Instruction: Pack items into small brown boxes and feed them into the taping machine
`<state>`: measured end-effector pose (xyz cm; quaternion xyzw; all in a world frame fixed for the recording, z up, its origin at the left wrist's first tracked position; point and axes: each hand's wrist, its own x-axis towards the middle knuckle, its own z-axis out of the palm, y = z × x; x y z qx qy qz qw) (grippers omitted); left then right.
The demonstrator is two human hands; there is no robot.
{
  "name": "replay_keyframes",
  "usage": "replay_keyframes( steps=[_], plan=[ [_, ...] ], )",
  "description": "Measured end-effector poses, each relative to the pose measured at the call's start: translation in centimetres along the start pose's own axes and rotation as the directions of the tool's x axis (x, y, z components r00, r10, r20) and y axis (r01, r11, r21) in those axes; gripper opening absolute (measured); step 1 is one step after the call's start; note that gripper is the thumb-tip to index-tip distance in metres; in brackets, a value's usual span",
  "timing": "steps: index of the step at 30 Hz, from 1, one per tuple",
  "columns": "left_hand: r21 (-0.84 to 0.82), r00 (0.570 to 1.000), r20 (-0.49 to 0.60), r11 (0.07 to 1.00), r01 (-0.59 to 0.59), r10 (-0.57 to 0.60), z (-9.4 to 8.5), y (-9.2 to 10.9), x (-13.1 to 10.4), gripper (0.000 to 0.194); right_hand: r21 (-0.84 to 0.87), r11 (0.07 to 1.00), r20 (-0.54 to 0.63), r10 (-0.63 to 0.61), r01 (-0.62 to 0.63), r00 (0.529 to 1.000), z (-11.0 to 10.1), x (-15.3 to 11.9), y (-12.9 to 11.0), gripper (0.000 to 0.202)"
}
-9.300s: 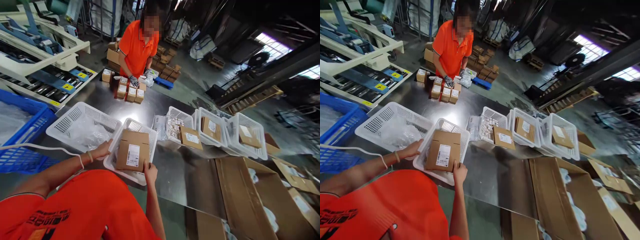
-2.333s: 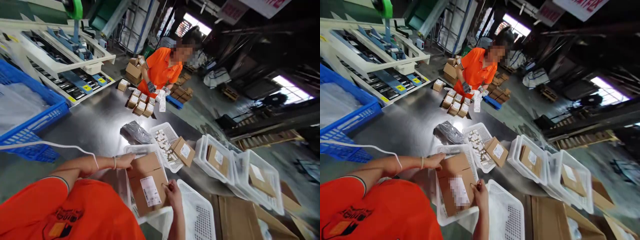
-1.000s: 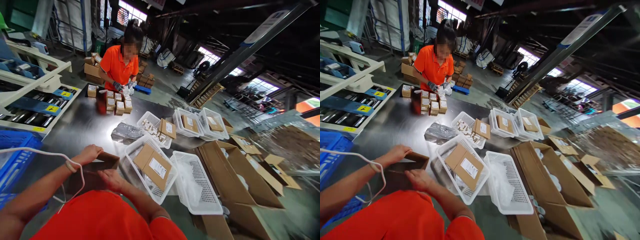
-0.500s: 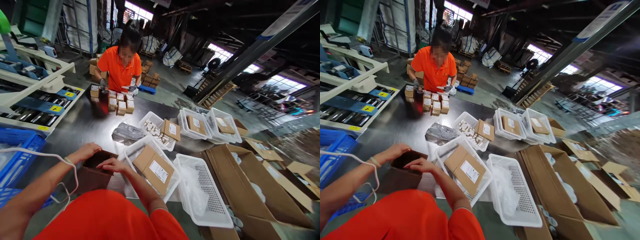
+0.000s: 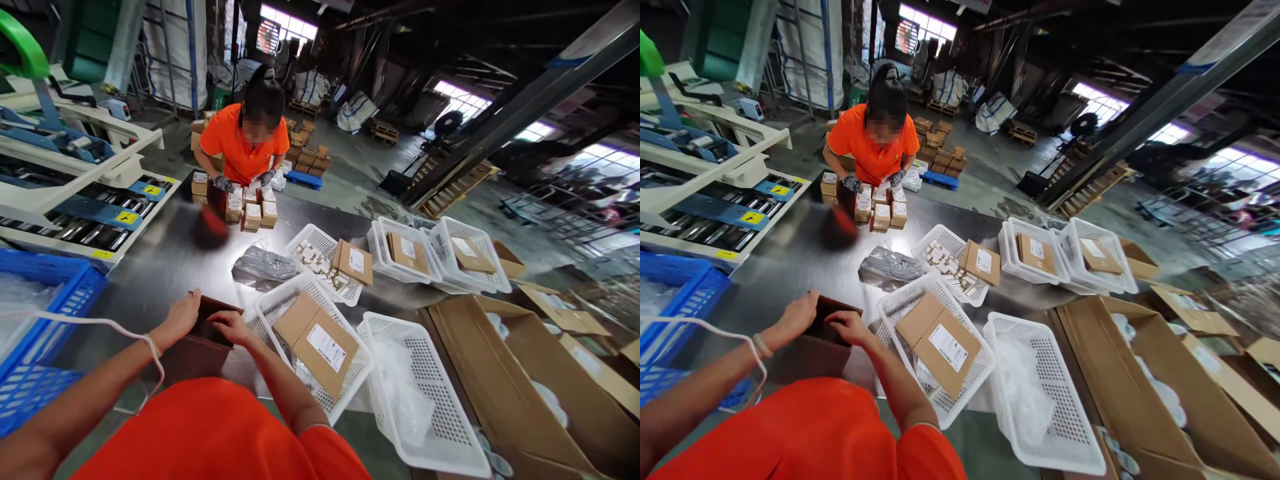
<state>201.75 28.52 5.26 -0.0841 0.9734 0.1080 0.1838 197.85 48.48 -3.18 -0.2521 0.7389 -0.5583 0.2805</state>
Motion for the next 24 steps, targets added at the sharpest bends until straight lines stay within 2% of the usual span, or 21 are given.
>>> replay_keyframes(
  steps=[4, 11, 16, 24],
  plan=[
    [-0.034, 0.997, -0.005, 0.996, -0.078, 0.078, 0.8, 0.3, -0.1, 0.037, 0.005, 1.0, -0.015, 0.022, -0.022, 1.0, 0.1, 0.1, -0.4, 0.012],
    [-0.151, 0.967, 0.041, 0.958, -0.244, 0.253, 1.9, -2.4, -0.2, 0.034, -0.008, 0.999, -0.034, 0.034, -0.034, 0.999, 0.2, 0.0, -0.5, 0.016],
    [-0.151, 0.975, 0.016, 0.964, -0.219, 0.223, 2.9, -2.4, -0.2, 0.036, -0.033, 0.999, -0.029, 0.031, -0.032, 0.999, 0.0, -0.1, -1.2, 0.019],
    [-0.133, 0.974, 0.028, 0.967, -0.22, 0.225, 2.9, -2.1, -0.4, 0.04, -0.085, 0.994, -0.043, 0.067, -0.07, 0.997, 0.1, -0.3, -2.2, 0.022]
  ],
)
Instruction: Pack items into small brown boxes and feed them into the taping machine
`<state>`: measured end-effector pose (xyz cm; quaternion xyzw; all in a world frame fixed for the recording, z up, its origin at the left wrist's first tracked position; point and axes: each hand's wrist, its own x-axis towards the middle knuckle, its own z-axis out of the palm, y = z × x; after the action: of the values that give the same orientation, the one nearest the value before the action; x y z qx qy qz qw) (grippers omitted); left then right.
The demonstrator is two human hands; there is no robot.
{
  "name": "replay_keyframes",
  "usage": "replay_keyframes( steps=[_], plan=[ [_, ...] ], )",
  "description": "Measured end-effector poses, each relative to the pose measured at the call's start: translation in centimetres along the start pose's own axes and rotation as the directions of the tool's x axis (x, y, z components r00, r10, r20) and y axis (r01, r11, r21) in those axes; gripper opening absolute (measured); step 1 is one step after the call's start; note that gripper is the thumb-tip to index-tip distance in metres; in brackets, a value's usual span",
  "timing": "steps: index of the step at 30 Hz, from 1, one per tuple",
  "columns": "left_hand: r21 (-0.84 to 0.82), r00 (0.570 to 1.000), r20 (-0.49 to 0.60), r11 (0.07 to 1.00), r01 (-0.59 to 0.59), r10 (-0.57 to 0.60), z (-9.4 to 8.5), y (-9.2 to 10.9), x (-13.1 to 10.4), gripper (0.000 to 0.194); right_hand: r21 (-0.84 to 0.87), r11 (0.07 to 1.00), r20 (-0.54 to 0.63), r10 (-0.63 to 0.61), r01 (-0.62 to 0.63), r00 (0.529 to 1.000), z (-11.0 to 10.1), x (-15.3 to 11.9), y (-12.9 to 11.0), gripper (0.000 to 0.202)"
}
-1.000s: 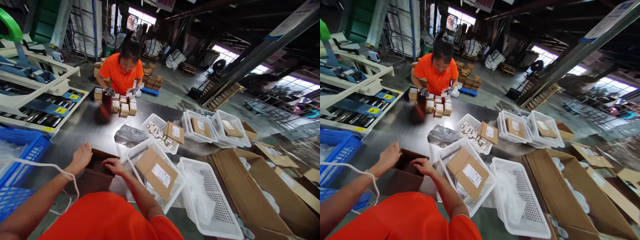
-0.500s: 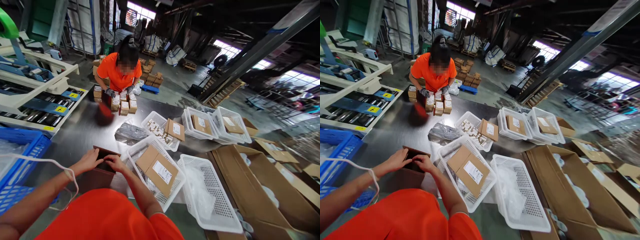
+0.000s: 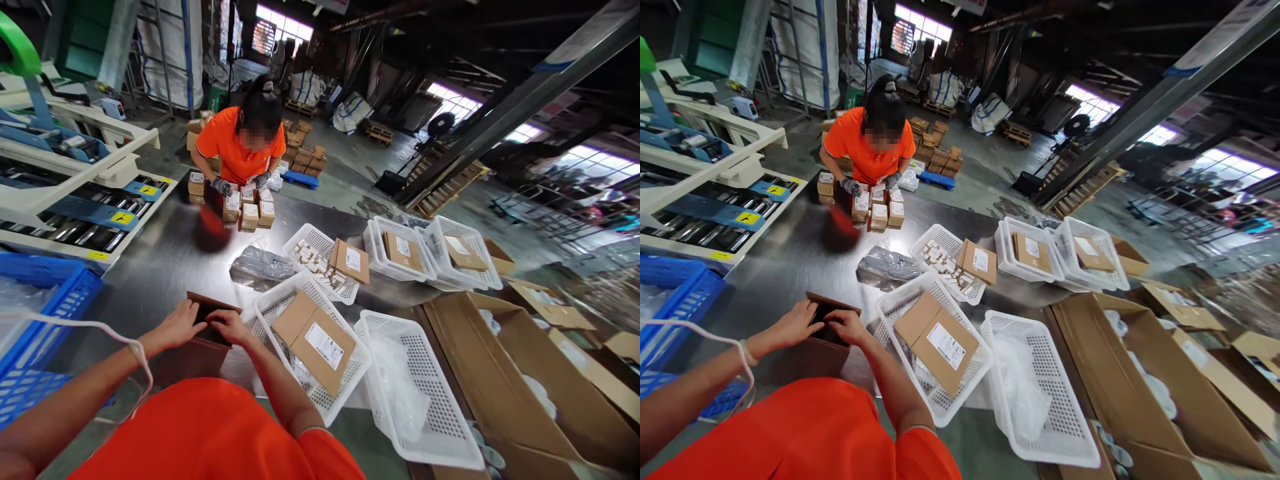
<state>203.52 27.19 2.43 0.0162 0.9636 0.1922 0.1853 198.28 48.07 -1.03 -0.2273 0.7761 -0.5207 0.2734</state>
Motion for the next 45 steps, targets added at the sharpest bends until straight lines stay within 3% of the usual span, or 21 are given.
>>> replay_keyframes(
  steps=[10, 15, 19, 23, 26, 29, 31, 32, 34, 36, 37, 39, 40, 42, 45],
  plan=[
    [0.039, 1.0, 0.008, 0.999, -0.003, 0.003, 0.1, 0.3, 0.0, 0.041, -0.017, 1.0, -0.007, -0.009, 0.009, 1.0, 0.0, 0.1, -0.3, 0.023],
    [-0.008, 0.996, 0.022, 0.996, -0.085, 0.085, 0.3, -0.5, -0.3, 0.057, -0.018, 1.0, -0.006, -0.019, 0.019, 1.0, 0.1, 0.1, -0.2, 0.019],
    [-0.004, 0.975, 0.102, 0.98, -0.197, 0.196, -0.2, -1.1, -1.0, 0.067, -0.018, 0.999, 0.008, -0.03, 0.03, 1.0, 0.0, 0.4, 0.1, 0.015],
    [0.07, 0.973, 0.187, 0.986, -0.149, 0.134, -0.6, -0.3, -0.3, 0.053, -0.024, 0.999, 0.038, -0.031, 0.032, 0.999, -0.6, 1.0, 0.2, 0.019],
    [0.15, 0.993, 0.05, 0.982, -0.114, 0.108, 0.3, 0.7, 0.9, 0.041, -0.155, 0.987, 0.116, -0.035, 0.053, 0.993, -0.9, 0.8, -0.6, 0.023],
    [0.201, 0.982, -0.125, 0.973, -0.113, 0.139, 2.5, 0.5, 1.6, 0.028, -0.339, 0.932, 0.125, -0.091, 0.128, 0.988, -1.1, 0.3, -2.3, 0.025],
    [0.203, 0.946, -0.284, 0.974, -0.103, 0.159, 4.5, -0.5, 1.8, 0.023, -0.464, 0.874, 0.017, -0.154, 0.144, 0.988, -1.3, 0.3, -3.7, 0.034],
    [0.209, 0.901, -0.393, 0.972, -0.106, 0.183, 5.6, -1.2, 1.9, 0.021, -0.539, 0.835, -0.053, -0.163, 0.109, 0.985, -1.5, 0.5, -4.4, 0.043],
    [0.232, 0.755, -0.605, 0.963, -0.136, 0.253, 7.6, -2.6, 2.1, 0.021, -0.653, 0.757, -0.144, -0.103, -0.017, 0.984, -1.7, 1.1, -5.2, 0.074],
    [0.255, 0.61, -0.728, 0.949, -0.182, 0.313, 9.2, -3.8, 2.3, 0.025, -0.715, 0.692, -0.122, 0.018, -0.101, 0.992, -1.5, 1.4, -5.0, 0.107],
    [0.261, 0.557, -0.762, 0.944, -0.202, 0.33, 9.8, -4.2, 2.5, 0.027, -0.736, 0.669, -0.08, 0.069, -0.106, 0.994, -1.1, 1.4, -4.6, 0.117],
    [0.259, 0.509, -0.792, 0.94, -0.222, 0.338, 10.6, -4.6, 2.6, 0.031, -0.767, 0.637, 0.011, 0.124, -0.071, 0.992, 0.1, 0.8, -3.2, 0.132],
    [0.252, 0.509, -0.793, 0.941, -0.226, 0.334, 10.8, -4.6, 2.7, 0.034, -0.781, 0.623, 0.044, 0.124, -0.044, 0.991, 0.8, 0.3, -2.4, 0.139],
    [0.217, 0.551, -0.776, 0.95, -0.223, 0.307, 10.8, -4.4, 2.7, 0.04, -0.8, 0.6, 0.087, 0.089, 0.016, 0.992, 2.0, -0.7, -0.9, 0.15],
    [0.125, 0.684, -0.684, 0.965, -0.229, 0.252, 10.1, -4.2, 2.7, 0.053, -0.809, 0.586, 0.097, 0.041, 0.054, 0.994, 3.0, -1.7, 0.4, 0.155]
  ],
)
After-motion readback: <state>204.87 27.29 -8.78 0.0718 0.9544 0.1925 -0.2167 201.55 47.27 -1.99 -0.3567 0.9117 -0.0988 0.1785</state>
